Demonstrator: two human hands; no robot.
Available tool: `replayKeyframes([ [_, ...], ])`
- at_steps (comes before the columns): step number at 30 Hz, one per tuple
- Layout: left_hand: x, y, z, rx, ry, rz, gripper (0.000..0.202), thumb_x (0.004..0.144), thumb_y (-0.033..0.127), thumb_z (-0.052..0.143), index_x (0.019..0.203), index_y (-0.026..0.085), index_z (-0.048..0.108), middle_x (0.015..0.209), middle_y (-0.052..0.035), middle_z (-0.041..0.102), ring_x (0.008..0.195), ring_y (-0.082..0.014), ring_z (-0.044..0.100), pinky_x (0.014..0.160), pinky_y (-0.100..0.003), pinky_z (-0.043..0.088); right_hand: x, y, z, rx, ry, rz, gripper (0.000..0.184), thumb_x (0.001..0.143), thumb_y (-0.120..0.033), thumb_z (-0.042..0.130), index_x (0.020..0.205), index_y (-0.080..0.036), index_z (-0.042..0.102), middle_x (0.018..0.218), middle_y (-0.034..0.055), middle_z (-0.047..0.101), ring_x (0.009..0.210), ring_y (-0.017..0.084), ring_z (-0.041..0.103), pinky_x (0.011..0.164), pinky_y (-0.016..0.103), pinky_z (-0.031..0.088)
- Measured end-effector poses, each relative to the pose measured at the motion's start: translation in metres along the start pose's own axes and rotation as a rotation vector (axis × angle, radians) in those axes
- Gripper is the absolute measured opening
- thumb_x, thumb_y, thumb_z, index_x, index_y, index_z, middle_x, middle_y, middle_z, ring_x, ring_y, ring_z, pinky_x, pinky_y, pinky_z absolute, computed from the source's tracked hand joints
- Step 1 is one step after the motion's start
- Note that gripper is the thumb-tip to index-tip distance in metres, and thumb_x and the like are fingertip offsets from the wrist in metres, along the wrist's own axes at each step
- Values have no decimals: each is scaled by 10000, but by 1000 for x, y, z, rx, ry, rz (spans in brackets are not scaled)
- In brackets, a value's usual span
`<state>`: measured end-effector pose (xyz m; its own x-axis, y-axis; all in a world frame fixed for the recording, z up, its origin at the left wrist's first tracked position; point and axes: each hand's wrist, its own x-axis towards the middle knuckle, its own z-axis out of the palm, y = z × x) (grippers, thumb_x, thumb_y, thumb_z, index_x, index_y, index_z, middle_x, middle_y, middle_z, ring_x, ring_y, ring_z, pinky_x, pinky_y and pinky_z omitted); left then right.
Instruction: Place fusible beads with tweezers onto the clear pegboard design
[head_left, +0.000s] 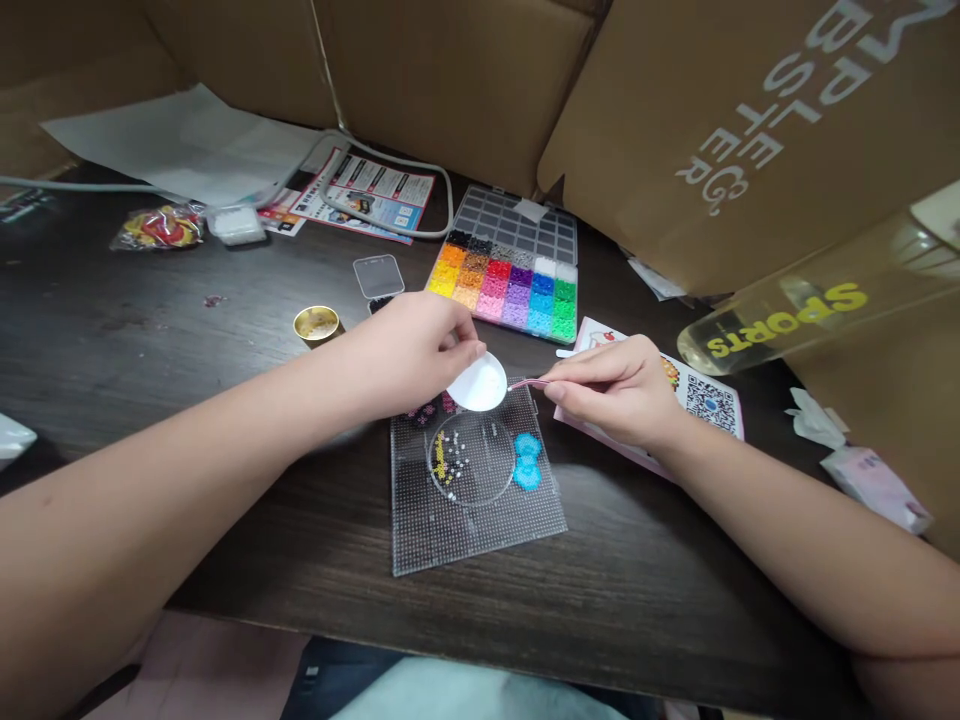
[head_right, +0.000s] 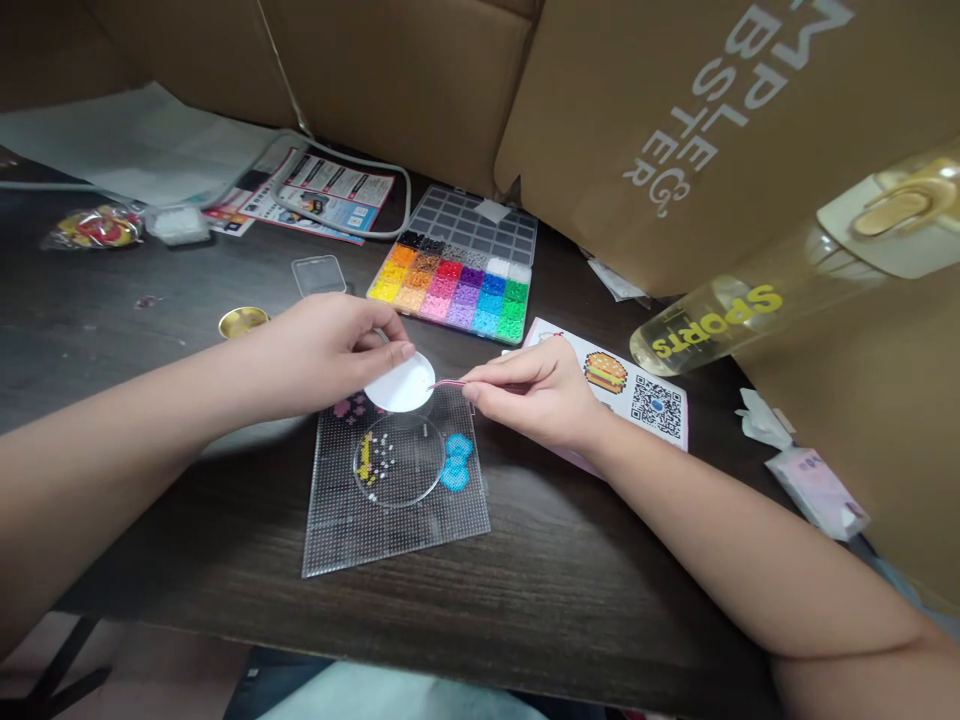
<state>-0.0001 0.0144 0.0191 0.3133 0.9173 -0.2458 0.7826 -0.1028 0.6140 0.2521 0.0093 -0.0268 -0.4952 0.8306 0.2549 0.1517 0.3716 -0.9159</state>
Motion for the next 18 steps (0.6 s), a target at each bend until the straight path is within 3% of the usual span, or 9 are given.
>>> replayKeyframes([
  [5,-3,2,-2,-29,5,11,144,980,303,642,887,218,713,686,50,758,498,-123,648,536,-265,451,3,3,0,-95,45,-57,155,813,-161,849,930,-247,903,788,68,837,543,154,704,492,244,579],
  [9,-3,-1,-5,-33,21,30,167,963,326,635,851,224,707,671,41,755,489,-139,652,526,-279,457,6,5,-4,-98,3,-54,157,811,-164,851,938,-239,904,854,85,846,631,192,773,576,270,648],
  [13,-2,-2,-5,-14,38,28,167,945,339,635,853,228,718,706,25,770,526,-156,660,555,-297,456,4,5,-7,-101,2,-47,126,839,-194,845,943,-228,908,864,99,849,628,192,757,560,284,632],
  [18,3,-7,-4,103,132,37,186,939,348,625,867,216,734,781,8,785,667,-176,704,645,-308,443,0,8,-7,-49,-289,-91,186,897,-160,803,1059,-151,894,700,73,785,514,107,623,453,209,465],
])
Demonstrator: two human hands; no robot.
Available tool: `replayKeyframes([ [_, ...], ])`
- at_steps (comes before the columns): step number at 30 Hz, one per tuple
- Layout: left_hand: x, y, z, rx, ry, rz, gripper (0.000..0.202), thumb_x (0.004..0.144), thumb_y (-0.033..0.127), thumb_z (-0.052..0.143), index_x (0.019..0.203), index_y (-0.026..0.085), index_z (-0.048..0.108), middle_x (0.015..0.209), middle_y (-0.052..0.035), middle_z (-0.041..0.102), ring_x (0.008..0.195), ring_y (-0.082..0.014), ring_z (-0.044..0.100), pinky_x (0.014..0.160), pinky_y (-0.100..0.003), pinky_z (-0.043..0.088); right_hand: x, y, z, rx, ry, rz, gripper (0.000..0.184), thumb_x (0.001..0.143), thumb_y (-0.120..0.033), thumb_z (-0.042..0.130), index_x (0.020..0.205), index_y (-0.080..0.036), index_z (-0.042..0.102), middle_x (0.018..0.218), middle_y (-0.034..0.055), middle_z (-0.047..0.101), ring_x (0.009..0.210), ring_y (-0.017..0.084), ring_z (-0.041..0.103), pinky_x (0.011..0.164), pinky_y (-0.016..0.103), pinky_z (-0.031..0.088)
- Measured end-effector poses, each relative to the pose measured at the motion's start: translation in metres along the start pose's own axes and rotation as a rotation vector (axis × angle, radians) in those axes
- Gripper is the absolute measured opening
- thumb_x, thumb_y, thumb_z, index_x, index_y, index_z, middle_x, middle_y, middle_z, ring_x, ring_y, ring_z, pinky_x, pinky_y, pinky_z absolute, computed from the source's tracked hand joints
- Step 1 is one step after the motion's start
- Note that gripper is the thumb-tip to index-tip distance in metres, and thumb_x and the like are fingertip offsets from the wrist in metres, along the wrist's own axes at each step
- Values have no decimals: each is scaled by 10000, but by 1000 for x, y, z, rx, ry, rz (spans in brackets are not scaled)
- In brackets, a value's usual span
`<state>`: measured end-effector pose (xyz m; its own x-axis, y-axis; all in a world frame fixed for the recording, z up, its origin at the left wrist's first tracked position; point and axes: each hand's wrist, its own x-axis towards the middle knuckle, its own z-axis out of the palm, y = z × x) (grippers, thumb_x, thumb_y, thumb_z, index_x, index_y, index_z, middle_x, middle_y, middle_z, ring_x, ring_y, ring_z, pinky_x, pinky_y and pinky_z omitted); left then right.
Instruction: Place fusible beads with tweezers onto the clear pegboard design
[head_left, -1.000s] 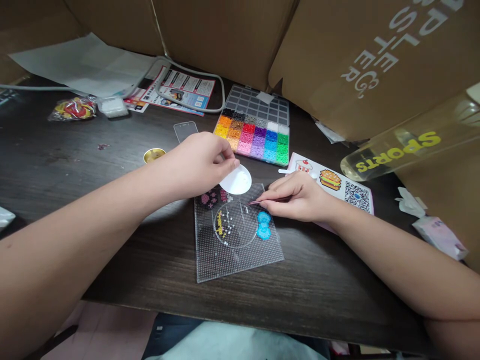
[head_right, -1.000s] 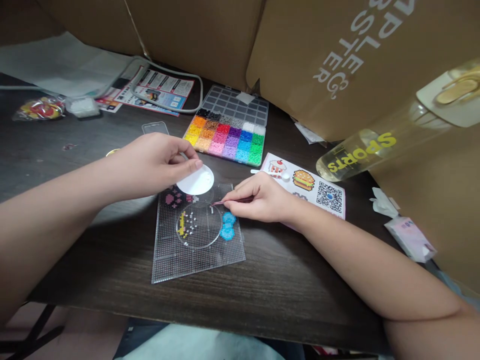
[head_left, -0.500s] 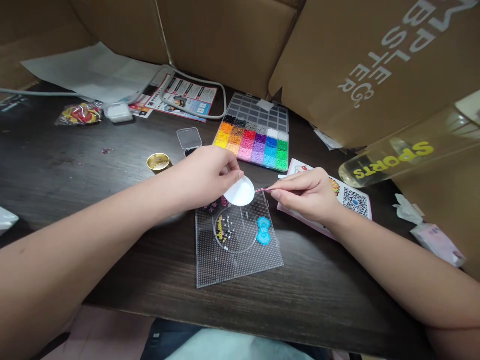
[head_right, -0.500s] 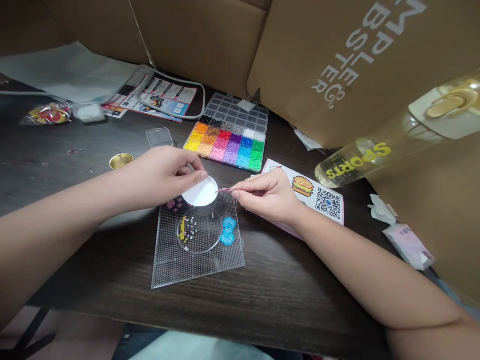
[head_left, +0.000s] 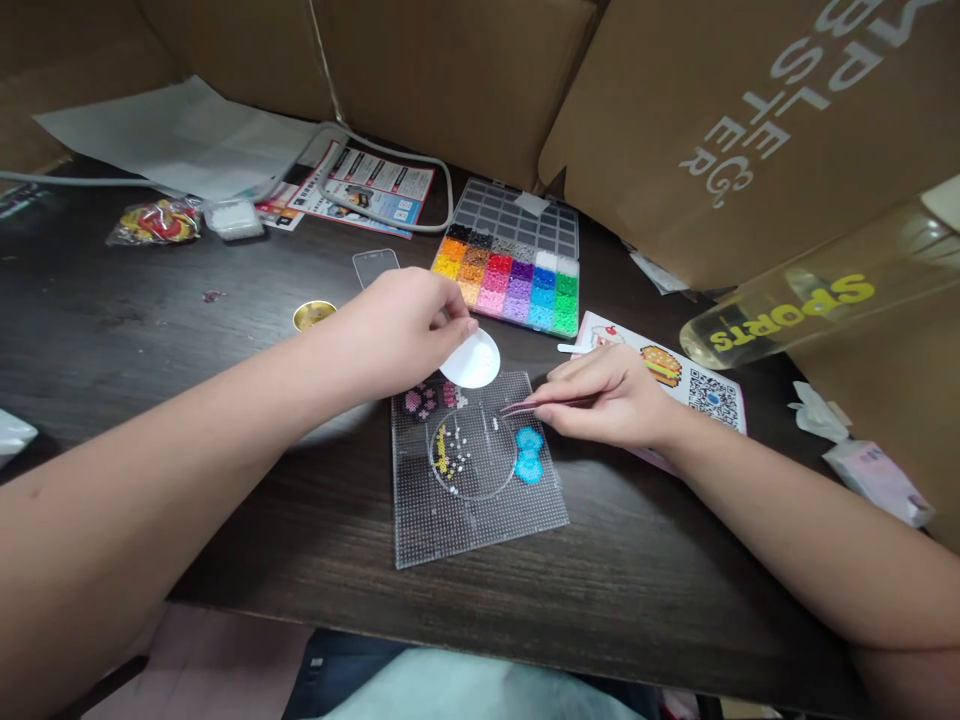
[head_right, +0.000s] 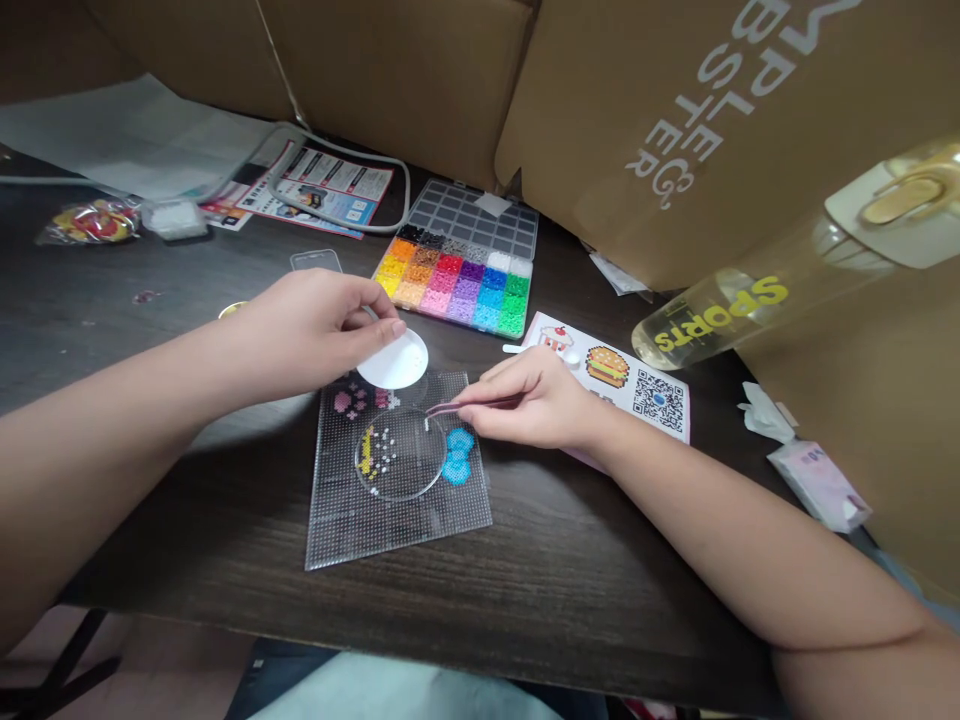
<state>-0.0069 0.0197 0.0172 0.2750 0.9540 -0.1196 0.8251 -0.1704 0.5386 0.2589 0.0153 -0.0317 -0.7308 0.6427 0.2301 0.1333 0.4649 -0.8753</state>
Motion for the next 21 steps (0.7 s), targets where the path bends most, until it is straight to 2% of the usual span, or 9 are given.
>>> replayKeyframes([
  [3,2,-2,1,59,8,-9,212,956,369,609,898,210,737,829,-11,792,734,-197,715,693,-326,434,-1,3,1,-5,-88,-38,213,919,-147,786,1108,-118,880,698,70,774,514,92,610,463,198,448],
  [11,3,-1,2,47,-7,-9,223,941,375,594,892,212,738,831,-8,789,746,-192,714,708,-322,441,-1,7,1,-61,-127,-71,213,944,-163,769,1124,-139,880,703,62,770,539,93,621,501,198,461],
  [21,1,-2,3,-6,-40,-6,207,944,382,616,893,224,740,783,-1,779,608,-177,682,617,-314,438,-1,3,-1,-69,-133,-2,213,966,-233,752,1109,-152,887,679,53,749,532,96,594,495,219,447],
])
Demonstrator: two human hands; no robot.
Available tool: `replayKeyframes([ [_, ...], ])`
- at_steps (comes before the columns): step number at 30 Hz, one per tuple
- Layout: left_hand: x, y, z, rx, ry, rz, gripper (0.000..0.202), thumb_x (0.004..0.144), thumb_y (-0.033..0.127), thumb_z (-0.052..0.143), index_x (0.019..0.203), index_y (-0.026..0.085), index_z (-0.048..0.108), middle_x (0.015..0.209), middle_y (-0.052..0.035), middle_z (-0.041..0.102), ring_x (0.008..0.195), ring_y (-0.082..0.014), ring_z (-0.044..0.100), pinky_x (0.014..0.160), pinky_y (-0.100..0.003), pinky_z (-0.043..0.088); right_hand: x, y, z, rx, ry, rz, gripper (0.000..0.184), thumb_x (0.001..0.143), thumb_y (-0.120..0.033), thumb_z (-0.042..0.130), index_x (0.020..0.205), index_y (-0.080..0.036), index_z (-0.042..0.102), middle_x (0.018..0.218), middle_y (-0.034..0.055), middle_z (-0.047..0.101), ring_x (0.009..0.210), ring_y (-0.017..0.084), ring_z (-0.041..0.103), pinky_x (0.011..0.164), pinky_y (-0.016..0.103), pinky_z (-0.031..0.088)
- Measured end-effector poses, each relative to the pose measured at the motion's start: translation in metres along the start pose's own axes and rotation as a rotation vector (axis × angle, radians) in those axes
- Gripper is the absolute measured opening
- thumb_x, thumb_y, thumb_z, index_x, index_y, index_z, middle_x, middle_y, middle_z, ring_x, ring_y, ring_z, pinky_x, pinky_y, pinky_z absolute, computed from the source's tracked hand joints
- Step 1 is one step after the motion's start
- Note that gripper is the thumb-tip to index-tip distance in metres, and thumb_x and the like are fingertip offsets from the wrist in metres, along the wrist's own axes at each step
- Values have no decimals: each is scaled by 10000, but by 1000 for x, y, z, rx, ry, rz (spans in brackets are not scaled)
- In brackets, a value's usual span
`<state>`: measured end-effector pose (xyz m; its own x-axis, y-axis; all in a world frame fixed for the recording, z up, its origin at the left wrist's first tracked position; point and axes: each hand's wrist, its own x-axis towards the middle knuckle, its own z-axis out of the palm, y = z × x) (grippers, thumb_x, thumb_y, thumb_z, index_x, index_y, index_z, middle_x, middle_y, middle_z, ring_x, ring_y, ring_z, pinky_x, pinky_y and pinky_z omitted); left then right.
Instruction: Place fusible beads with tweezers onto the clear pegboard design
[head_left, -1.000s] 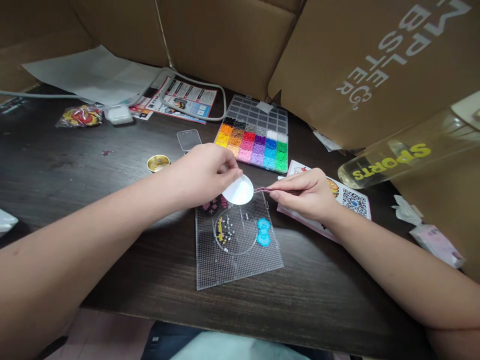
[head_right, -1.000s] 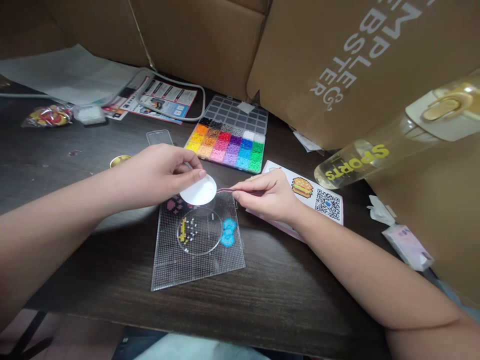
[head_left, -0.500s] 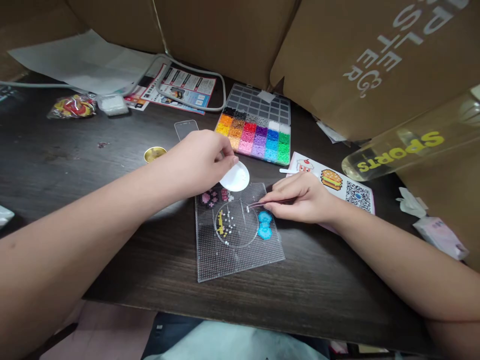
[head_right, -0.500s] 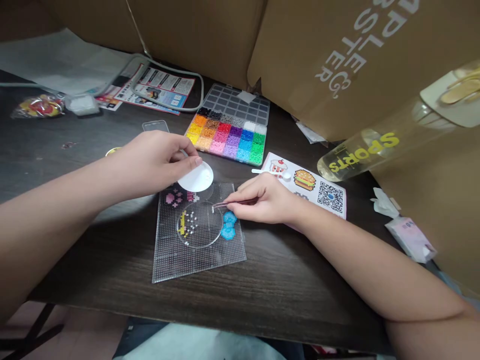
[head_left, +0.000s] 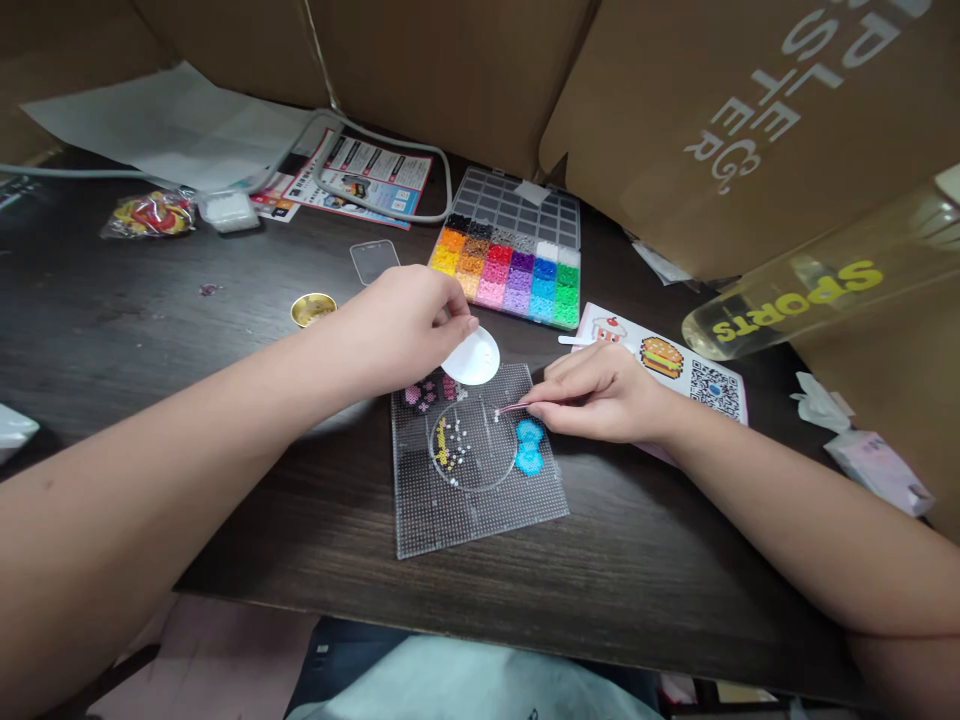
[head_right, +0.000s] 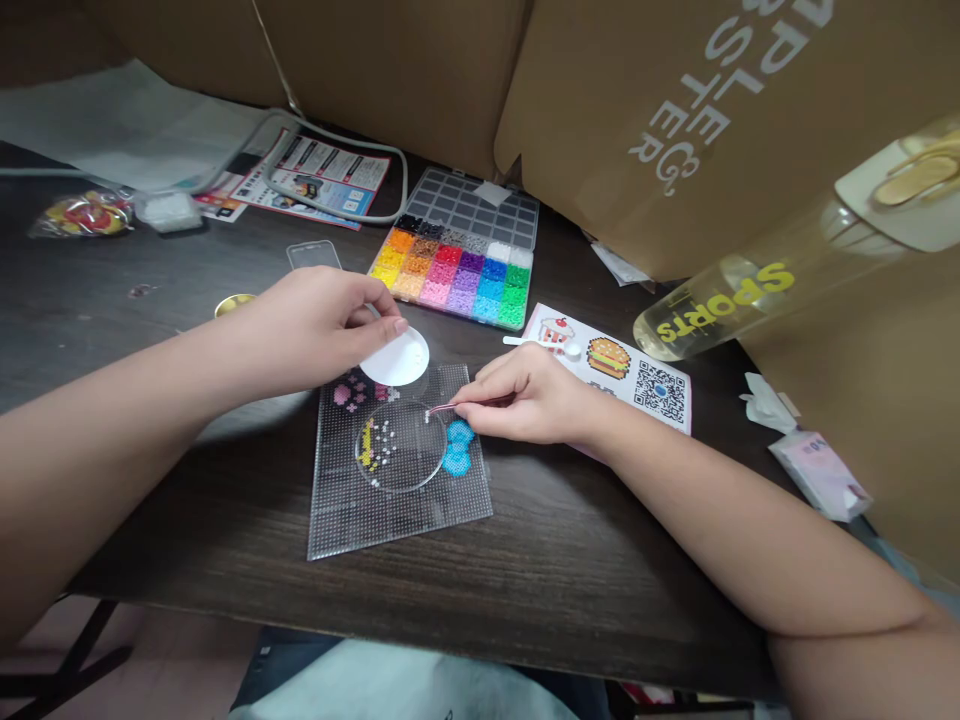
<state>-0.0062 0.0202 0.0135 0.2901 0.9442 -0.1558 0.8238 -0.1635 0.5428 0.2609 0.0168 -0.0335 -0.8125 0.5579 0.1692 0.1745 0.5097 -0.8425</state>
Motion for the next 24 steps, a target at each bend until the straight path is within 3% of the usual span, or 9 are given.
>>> replayKeyframes([
  [4,-1,0,2,-41,-39,-19,177,934,367,626,907,229,733,769,10,780,534,-163,661,570,-309,446,0,-7,1,45,153,99,167,930,-250,778,1022,-194,906,738,72,796,563,134,632,497,259,485],
  [9,-3,3,5,-117,-95,-6,169,943,363,628,925,223,721,771,9,789,505,-148,644,539,-297,460,2,-5,9,64,381,112,149,857,-192,835,982,-230,907,826,79,843,588,155,707,524,262,569],
  [14,-3,5,4,-128,-91,-8,152,947,337,633,913,215,717,796,-5,797,571,-157,676,571,-294,479,5,0,11,5,402,113,162,847,-219,828,993,-212,899,738,73,822,511,133,657,465,237,524],
  [20,-3,5,0,-185,-137,-42,138,953,341,624,904,229,687,700,20,767,471,-161,650,515,-300,485,5,-3,10,21,414,120,171,848,-213,833,1008,-215,895,741,75,823,491,127,642,439,228,504],
  [24,-4,6,-4,-129,-90,-34,153,962,332,615,897,222,699,699,19,768,485,-155,647,528,-296,463,4,-3,11,27,433,104,177,850,-198,841,1016,-230,895,745,73,825,498,129,652,460,230,530],
])
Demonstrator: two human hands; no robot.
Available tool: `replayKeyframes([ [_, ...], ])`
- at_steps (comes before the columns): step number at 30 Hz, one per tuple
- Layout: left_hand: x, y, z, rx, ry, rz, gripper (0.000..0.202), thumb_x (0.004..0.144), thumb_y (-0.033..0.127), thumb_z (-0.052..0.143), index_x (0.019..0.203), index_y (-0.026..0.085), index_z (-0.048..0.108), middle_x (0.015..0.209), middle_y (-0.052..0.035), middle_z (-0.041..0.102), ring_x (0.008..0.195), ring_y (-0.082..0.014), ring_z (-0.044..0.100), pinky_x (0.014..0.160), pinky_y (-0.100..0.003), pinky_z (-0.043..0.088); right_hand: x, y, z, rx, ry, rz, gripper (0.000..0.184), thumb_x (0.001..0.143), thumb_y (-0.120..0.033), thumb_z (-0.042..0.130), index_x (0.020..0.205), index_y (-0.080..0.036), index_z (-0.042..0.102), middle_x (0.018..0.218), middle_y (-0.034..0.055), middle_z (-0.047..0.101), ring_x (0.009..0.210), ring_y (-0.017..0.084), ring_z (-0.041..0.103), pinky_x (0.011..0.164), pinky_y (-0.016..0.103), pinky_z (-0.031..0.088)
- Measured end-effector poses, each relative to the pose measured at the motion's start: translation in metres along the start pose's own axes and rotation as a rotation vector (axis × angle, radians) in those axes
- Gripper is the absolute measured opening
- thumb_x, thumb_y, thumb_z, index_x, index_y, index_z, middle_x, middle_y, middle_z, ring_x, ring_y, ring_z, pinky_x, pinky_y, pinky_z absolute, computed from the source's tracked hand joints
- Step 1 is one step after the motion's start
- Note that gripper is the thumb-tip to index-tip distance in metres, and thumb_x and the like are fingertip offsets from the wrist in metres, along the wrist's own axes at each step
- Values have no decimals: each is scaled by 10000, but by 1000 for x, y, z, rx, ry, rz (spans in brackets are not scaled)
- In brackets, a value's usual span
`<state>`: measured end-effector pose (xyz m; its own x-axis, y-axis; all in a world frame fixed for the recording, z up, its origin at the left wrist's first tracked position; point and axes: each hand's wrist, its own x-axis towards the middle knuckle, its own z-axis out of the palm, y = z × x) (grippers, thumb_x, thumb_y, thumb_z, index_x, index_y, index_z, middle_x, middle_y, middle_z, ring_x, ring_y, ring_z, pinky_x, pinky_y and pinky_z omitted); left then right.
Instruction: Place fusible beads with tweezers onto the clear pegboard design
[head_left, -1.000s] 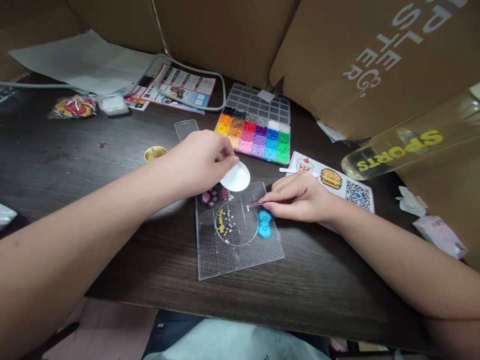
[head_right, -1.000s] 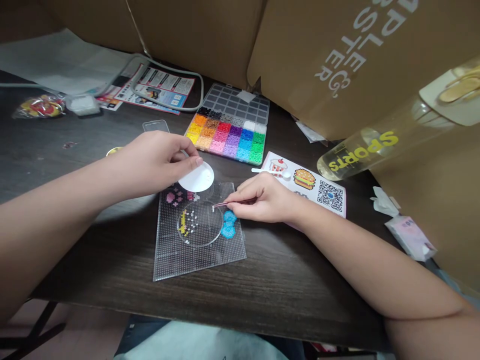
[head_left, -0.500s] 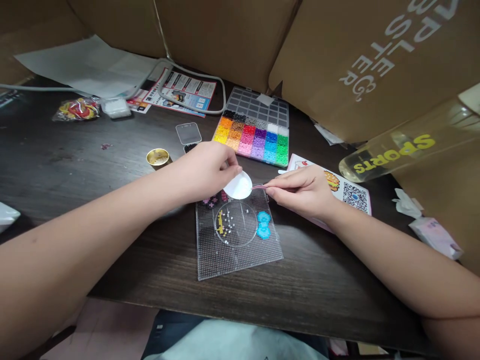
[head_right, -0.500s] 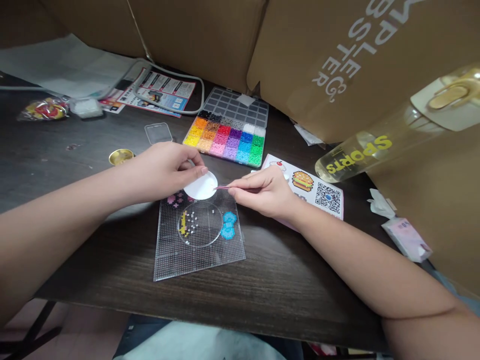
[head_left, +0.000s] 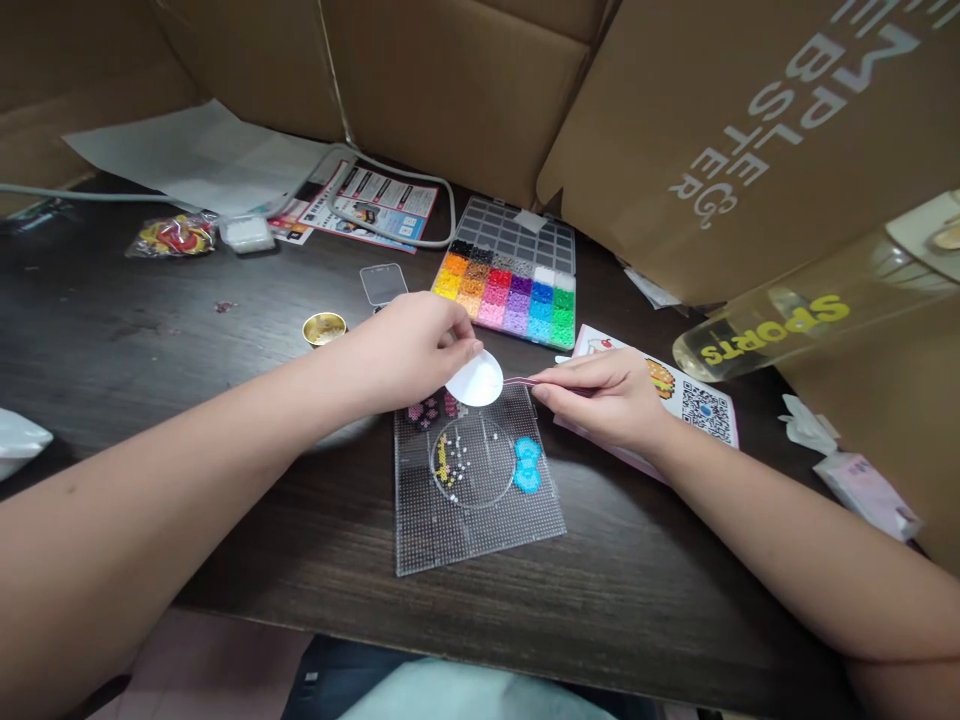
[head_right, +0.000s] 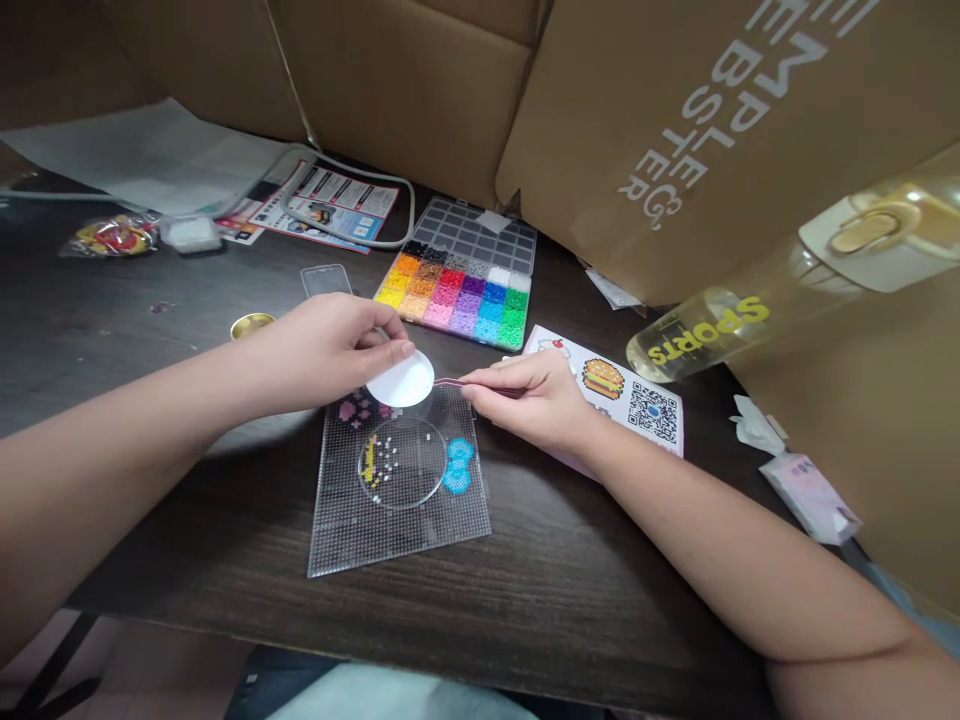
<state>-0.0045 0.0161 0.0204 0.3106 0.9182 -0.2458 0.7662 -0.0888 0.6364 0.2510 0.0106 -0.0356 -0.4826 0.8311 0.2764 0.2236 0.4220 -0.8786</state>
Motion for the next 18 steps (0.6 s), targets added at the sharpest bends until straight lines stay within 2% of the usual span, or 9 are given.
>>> replayKeyframes([
  [4,0,0,-2,72,56,42,173,957,336,620,888,221,729,777,1,792,622,-176,697,616,-309,470,-1,1,-1,-13,22,-9,171,858,-209,848,1019,-243,897,786,77,837,550,144,689,513,244,570],
  [7,2,-2,-2,79,73,56,179,951,346,624,881,220,730,799,-5,794,656,-185,708,632,-319,464,-1,2,-3,-29,11,-32,159,872,-232,840,1018,-221,901,800,91,837,589,162,702,508,254,552],
  [13,4,-7,-1,89,112,73,173,939,335,635,852,215,724,788,9,787,610,-165,690,588,-316,439,1,4,-7,4,-365,-164,203,928,-145,770,1093,-137,888,628,49,721,493,91,580,454,200,429],
  [18,3,-5,1,90,96,52,153,949,305,644,872,214,740,780,28,783,595,-147,684,575,-302,437,2,4,-8,29,-421,-214,219,937,-120,773,1130,-122,876,686,71,765,527,87,613,482,182,451],
])
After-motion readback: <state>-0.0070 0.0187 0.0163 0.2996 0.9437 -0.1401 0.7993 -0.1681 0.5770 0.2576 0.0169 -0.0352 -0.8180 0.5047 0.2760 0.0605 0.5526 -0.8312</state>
